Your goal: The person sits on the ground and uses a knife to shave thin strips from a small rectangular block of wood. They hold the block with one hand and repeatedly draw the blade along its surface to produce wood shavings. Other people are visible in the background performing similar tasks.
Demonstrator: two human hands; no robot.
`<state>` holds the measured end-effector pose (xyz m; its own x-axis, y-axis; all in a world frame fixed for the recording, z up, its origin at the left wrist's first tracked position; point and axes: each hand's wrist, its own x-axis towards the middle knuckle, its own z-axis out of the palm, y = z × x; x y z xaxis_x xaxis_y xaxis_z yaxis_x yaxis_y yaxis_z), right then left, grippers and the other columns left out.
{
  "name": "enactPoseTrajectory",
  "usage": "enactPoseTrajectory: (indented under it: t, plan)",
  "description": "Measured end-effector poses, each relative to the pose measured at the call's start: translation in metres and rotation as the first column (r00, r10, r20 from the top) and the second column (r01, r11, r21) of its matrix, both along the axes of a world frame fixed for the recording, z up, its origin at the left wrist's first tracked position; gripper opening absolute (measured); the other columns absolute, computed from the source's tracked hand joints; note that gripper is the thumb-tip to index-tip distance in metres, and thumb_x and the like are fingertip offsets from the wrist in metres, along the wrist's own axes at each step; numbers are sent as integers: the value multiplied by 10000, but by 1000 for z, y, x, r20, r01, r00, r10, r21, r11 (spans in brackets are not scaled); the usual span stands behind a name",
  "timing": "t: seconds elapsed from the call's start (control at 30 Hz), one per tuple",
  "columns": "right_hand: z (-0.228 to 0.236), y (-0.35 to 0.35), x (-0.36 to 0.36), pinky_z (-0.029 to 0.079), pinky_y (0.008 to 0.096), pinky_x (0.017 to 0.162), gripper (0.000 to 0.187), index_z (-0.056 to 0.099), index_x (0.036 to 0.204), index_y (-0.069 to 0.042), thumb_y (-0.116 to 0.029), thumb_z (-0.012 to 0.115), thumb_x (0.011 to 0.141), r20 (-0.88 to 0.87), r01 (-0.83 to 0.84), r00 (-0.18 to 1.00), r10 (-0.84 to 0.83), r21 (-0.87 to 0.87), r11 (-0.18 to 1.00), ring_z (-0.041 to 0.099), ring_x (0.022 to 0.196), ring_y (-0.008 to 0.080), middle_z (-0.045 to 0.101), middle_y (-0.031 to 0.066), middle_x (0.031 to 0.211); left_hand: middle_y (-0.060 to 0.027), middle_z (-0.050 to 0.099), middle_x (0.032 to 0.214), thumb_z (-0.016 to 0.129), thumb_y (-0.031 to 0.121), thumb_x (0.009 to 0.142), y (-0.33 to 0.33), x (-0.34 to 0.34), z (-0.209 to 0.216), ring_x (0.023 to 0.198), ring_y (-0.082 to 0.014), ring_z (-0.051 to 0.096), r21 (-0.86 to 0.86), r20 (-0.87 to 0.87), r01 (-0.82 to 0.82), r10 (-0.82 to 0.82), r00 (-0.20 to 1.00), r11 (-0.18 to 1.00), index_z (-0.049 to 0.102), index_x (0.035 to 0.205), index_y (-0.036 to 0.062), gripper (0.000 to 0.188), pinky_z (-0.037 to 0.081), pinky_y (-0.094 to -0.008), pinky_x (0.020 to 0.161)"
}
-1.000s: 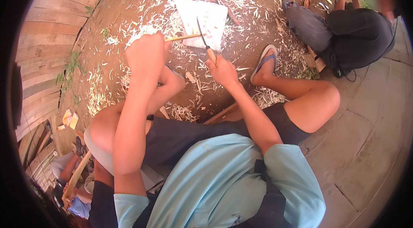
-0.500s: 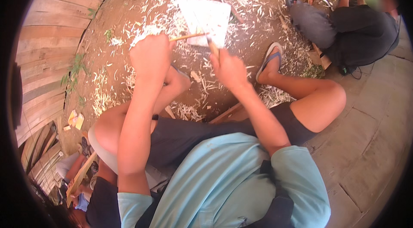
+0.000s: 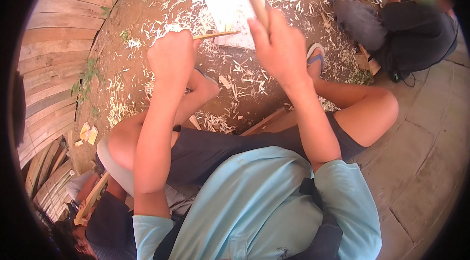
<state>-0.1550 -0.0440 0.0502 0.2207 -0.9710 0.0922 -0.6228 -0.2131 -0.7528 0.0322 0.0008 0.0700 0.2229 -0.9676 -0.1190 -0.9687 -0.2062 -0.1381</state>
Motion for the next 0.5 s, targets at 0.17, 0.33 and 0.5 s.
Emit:
enactPoseTrajectory:
  t: [0.17,0.33,0.5]
  plan:
    - [-94,20,3,479,351,621,286,513,980,2,-279,512,927,642,165,761,89,-325,931,620,711,308,608,218,827,-124,655,696,682,335,791,-7,-8,4,666,-295,668,21,-21,30,-29,999,999,673,771,60,276,528,-392,563]
    - [-134,13,-32,457,447,626,465,495,883,0,-460,448,937,-116,-314,913,392,416,854,584,692,332,590,235,775,-124,669,696,605,46,725,-10,-8,4,674,-266,687,-39,3,25,-24,1000,999,676,701,76,81,542,-371,548]
    - [20,-4,2,454,339,571,242,511,944,18,-221,533,917,403,18,913,59,-186,982,588,612,229,576,143,652,-123,667,688,606,81,738,-3,2,-1,658,-269,684,-7,14,-40,40,999,999,678,705,77,79,539,-373,543]
